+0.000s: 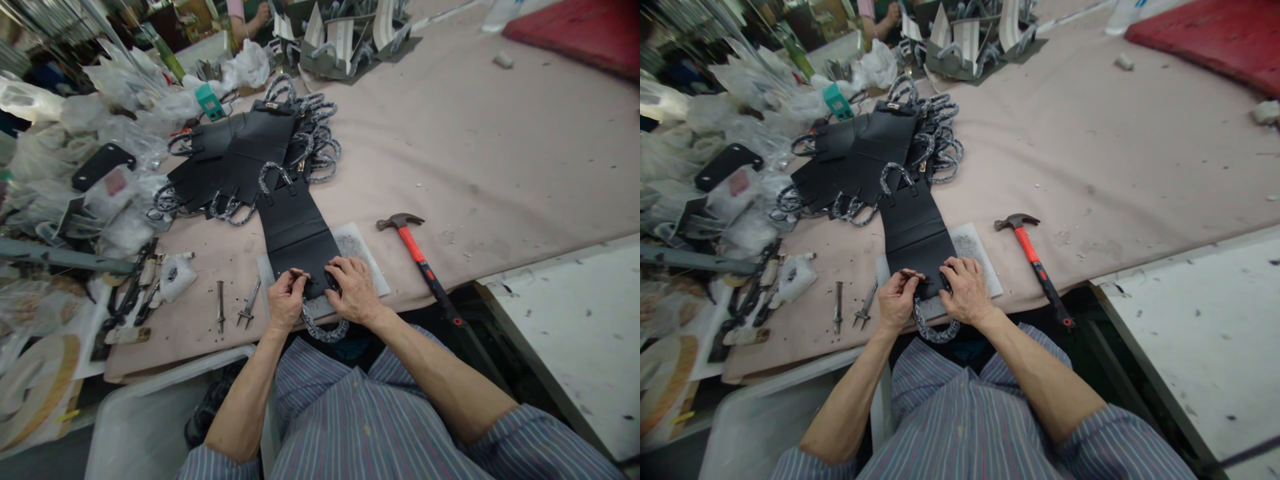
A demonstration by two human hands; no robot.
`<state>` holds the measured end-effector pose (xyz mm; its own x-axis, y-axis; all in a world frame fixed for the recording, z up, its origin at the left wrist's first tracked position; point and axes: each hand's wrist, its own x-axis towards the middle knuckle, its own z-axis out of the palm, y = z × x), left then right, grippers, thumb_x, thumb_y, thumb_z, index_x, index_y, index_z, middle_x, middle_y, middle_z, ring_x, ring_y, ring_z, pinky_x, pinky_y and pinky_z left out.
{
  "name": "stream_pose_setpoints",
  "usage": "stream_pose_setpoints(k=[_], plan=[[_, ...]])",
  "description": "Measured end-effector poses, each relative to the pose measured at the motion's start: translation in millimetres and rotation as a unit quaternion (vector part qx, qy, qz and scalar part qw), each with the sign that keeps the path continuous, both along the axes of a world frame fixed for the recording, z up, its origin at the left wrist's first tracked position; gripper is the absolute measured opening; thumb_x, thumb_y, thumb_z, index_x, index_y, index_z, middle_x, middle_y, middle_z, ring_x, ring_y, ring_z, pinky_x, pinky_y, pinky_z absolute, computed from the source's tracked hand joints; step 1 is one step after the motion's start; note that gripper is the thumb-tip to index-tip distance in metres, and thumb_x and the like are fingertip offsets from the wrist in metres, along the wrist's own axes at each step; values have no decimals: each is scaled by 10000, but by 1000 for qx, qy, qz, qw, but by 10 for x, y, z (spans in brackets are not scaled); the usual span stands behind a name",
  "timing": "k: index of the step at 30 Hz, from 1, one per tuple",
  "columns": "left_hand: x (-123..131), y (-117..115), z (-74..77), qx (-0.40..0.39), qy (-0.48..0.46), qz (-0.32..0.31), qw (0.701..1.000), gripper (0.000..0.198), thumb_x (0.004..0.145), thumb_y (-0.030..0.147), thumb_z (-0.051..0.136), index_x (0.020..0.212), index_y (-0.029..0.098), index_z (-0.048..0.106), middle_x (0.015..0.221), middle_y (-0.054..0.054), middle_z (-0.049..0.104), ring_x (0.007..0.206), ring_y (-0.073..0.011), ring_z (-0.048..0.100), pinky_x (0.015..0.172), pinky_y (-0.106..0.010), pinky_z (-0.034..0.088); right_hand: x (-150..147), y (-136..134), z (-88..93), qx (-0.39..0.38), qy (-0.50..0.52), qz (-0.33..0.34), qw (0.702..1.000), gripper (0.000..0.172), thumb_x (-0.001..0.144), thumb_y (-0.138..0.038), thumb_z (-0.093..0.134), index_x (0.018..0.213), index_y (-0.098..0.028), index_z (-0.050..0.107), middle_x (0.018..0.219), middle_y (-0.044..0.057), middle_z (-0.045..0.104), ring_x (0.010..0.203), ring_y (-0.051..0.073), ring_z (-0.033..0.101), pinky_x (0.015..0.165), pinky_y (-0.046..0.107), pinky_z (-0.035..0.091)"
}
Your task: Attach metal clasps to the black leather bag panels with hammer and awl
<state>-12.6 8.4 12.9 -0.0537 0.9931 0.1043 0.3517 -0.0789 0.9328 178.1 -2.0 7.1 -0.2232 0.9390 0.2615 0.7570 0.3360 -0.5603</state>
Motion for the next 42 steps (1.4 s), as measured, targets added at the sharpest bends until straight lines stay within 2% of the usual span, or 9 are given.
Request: stream_pose_setpoints(k=[9,16,19,22,29,31,33,37,42], plan=[[82,-11,-17,62,117,17,991,170,935,366,630,936,214,705,833,-41,761,747,-175,722,744,-259,562,196,33,4,-1,86,38,996,437,875,-344,619,1283,-190,627,1325,133,596,1228,319,528,1067,510,428],[97,-18,-82,112,108,39,987,166,918,336,664,917,180,721,782,-24,750,676,-144,697,683,-229,546,1028,-62,-15,44,-13,-187,981,384,876,-295,574,1221,-135,631,1269,195,611,1212,347,557,1053,517,456],[88,-20,-109,139,120,24,983,148,929,308,650,934,179,723,801,-30,756,696,-145,707,694,-229,551,1319,-145,11,-71,-108,-259,957,423,849,-302,596,1221,-102,618,1243,229,595,1178,381,554,987,516,460],[89,-13,-130,170,135,4,976,131,936,278,636,941,180,722,824,-37,764,727,-153,725,719,-234,564,1442,-157,59,-212,-80,-300,926,344,826,-308,617,1109,-113,627,1093,204,610,1051,351,587,867,458,480],[82,-28,-189,215,154,-14,964,128,952,234,612,999,186,721,912,-53,793,810,-168,764,778,-235,592,1240,19,476,-419,309,-237,820,141,801,-329,582,762,-232,487,659,-14,479,521,130,426,470,262,389],[77,-34,-211,213,155,-15,965,141,960,242,601,1020,191,718,935,-59,800,827,-174,770,786,-243,600,1090,-12,676,-395,319,-219,833,186,875,-400,506,797,-234,476,631,-44,442,452,105,346,428,245,328],[74,-36,-224,206,160,-15,965,153,965,254,590,1037,198,713,952,-64,802,842,-182,773,793,-254,604,938,-87,866,-307,286,-194,887,280,937,-492,454,827,-235,485,605,-54,434,442,108,343,432,245,295],[70,-37,-222,194,170,-23,966,159,974,264,567,1025,203,704,936,-64,796,839,-181,766,789,-258,596,721,-240,1132,-67,31,-64,995,347,998,-495,432,784,-227,484,596,-14,504,512,133,430,523,276,283],[66,-35,-234,174,181,-26,968,169,986,278,556,940,203,701,827,-52,766,739,-165,734,726,-247,574,636,-252,1396,11,-192,65,979,300,1044,-326,389,797,-210,512,596,9,572,452,123,393,509,305,183]])
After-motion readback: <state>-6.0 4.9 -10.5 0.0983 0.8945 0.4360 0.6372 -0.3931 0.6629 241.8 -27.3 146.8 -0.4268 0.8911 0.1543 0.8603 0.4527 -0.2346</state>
